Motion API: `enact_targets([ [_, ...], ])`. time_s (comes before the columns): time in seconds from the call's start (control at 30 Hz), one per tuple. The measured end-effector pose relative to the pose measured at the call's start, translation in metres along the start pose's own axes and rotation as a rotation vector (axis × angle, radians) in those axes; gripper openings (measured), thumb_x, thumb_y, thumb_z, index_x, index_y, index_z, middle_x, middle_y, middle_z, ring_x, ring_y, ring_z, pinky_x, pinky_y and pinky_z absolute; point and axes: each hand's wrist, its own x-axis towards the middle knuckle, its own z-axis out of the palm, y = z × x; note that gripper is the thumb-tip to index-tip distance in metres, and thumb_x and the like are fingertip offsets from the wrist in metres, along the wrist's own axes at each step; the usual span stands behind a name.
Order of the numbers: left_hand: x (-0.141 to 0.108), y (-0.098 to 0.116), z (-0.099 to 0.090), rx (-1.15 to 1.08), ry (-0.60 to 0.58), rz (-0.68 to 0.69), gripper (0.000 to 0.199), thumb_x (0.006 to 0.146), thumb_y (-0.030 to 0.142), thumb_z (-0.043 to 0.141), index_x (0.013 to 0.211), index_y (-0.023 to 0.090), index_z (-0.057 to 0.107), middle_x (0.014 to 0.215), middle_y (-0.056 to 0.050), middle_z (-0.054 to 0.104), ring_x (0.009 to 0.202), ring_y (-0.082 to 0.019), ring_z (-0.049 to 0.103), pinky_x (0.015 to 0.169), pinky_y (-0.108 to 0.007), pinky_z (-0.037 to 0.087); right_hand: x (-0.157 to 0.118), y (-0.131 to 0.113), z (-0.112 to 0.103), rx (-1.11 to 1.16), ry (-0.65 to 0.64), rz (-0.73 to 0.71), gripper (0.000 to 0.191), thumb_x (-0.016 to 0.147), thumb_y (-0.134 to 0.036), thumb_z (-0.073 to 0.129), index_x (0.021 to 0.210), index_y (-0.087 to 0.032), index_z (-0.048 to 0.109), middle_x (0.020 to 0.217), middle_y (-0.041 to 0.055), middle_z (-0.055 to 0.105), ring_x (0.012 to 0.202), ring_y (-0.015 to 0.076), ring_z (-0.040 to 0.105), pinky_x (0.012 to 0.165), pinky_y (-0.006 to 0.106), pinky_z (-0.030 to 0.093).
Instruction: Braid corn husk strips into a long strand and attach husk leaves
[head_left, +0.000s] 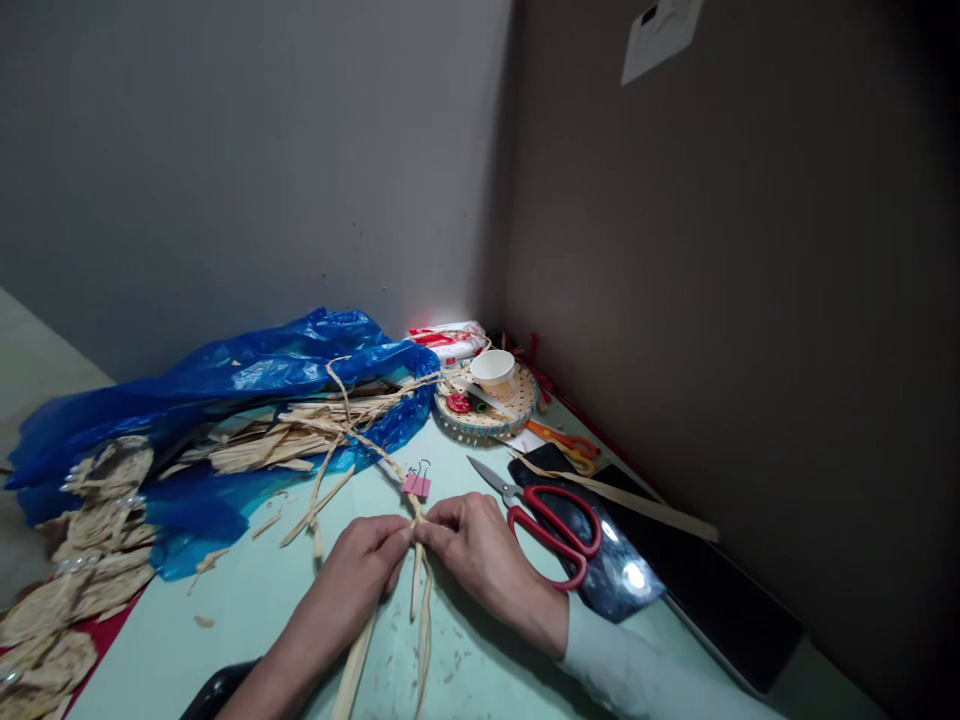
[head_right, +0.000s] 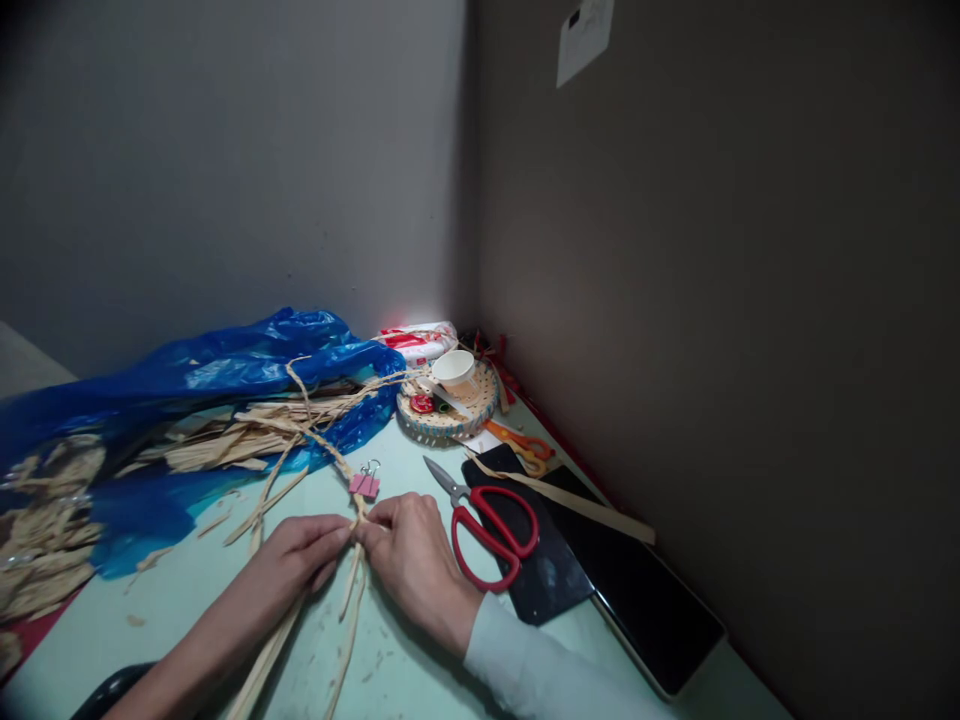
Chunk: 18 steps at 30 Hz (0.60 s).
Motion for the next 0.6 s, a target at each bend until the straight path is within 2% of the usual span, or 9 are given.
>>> enact_targets([
  [0.07, -0.004, 0.003, 0.004, 0.079, 0.058, 0.042, 0.034, 0.079, 0.041, 0.057, 0.054, 0.019, 0.049, 0.054, 0.002, 0.050, 0.058, -0.015, 0.041, 0.057, -0.026, 0.028, -0.001, 0.000, 0.001, 0.023, 0.011, 0.000, 0.029, 0.079, -0.026, 0.057, 0.054, -0.013, 0.058, 0.051, -0.0045, 0.032, 0.055, 0.0095, 0.028, 0.049, 0.026, 0.019],
  [0.13, -0.005, 0.002, 0.007, 0.127, 0.087, 0.064, 0.032, 0.080, 0.041, 0.055, 0.056, 0.020, 0.049, 0.055, 0.002, 0.050, 0.060, -0.016, 0.042, 0.059, -0.026, 0.029, -0.002, 0.000, 0.002, 0.048, 0.024, 0.000, 0.027, 0.079, -0.025, 0.056, 0.056, -0.012, 0.061, 0.052, -0.0038, 0.034, 0.055, 0.0096, 0.030, 0.049, 0.025, 0.020],
  [0.27, -0.003, -0.003, 0.008, 0.149, 0.085, 0.041, 0.039, 0.083, 0.045, 0.044, 0.051, 0.024, 0.038, 0.042, 0.007, 0.034, 0.046, -0.014, 0.034, 0.051, -0.026, 0.028, -0.004, -0.001, 0.005, 0.092, 0.055, 0.008, 0.024, 0.077, -0.023, 0.054, 0.060, -0.011, 0.065, 0.052, -0.0030, 0.037, 0.055, 0.0095, 0.033, 0.048, 0.024, 0.020],
  [0.3, -0.003, -0.004, 0.008, 0.159, 0.095, 0.038, 0.040, 0.084, 0.046, 0.042, 0.051, 0.024, 0.038, 0.042, 0.006, 0.035, 0.045, -0.015, 0.034, 0.050, -0.026, 0.029, -0.004, -0.002, 0.006, 0.101, 0.064, 0.012, 0.023, 0.076, -0.023, 0.054, 0.059, -0.011, 0.065, 0.051, -0.0030, 0.037, 0.054, 0.0093, 0.033, 0.047, 0.024, 0.020],
  [0.37, -0.007, -0.001, 0.008, 0.198, 0.142, 0.046, 0.037, 0.083, 0.047, 0.044, 0.055, 0.023, 0.046, 0.048, 0.003, 0.047, 0.051, -0.017, 0.044, 0.054, -0.026, 0.034, -0.005, -0.003, 0.006, 0.115, 0.078, 0.024, 0.023, 0.074, -0.022, 0.055, 0.057, -0.011, 0.063, 0.050, -0.0031, 0.037, 0.053, 0.0091, 0.033, 0.047, 0.023, 0.020],
  [0.47, -0.021, 0.007, 0.014, 0.306, 0.254, 0.062, 0.028, 0.084, 0.043, 0.047, 0.072, 0.022, 0.060, 0.073, -0.004, 0.068, 0.074, -0.025, 0.060, 0.069, -0.029, 0.039, -0.006, -0.003, 0.006, 0.139, 0.083, 0.038, 0.023, 0.074, -0.023, 0.055, 0.056, -0.011, 0.064, 0.049, -0.0025, 0.040, 0.053, 0.0094, 0.035, 0.047, 0.023, 0.022],
  [0.53, -0.031, 0.009, 0.023, 0.468, 0.310, 0.084, 0.027, 0.089, 0.038, 0.042, 0.079, 0.023, 0.062, 0.076, -0.006, 0.072, 0.075, -0.026, 0.064, 0.069, -0.031, 0.040, -0.005, -0.001, 0.005, 0.165, 0.068, 0.039, 0.025, 0.075, -0.025, 0.056, 0.056, -0.011, 0.063, 0.049, -0.0017, 0.043, 0.053, 0.0098, 0.037, 0.048, 0.023, 0.022],
  [0.6, -0.038, 0.007, 0.034, 0.699, 0.332, 0.172, 0.029, 0.092, 0.030, 0.036, 0.079, 0.024, 0.063, 0.072, -0.006, 0.073, 0.069, -0.025, 0.068, 0.064, -0.030, 0.041, -0.003, 0.003, 0.006, 0.200, 0.032, 0.046, 0.026, 0.075, -0.025, 0.055, 0.054, -0.012, 0.062, 0.048, -0.0012, 0.046, 0.052, 0.0101, 0.039, 0.047, 0.023, 0.023],
])
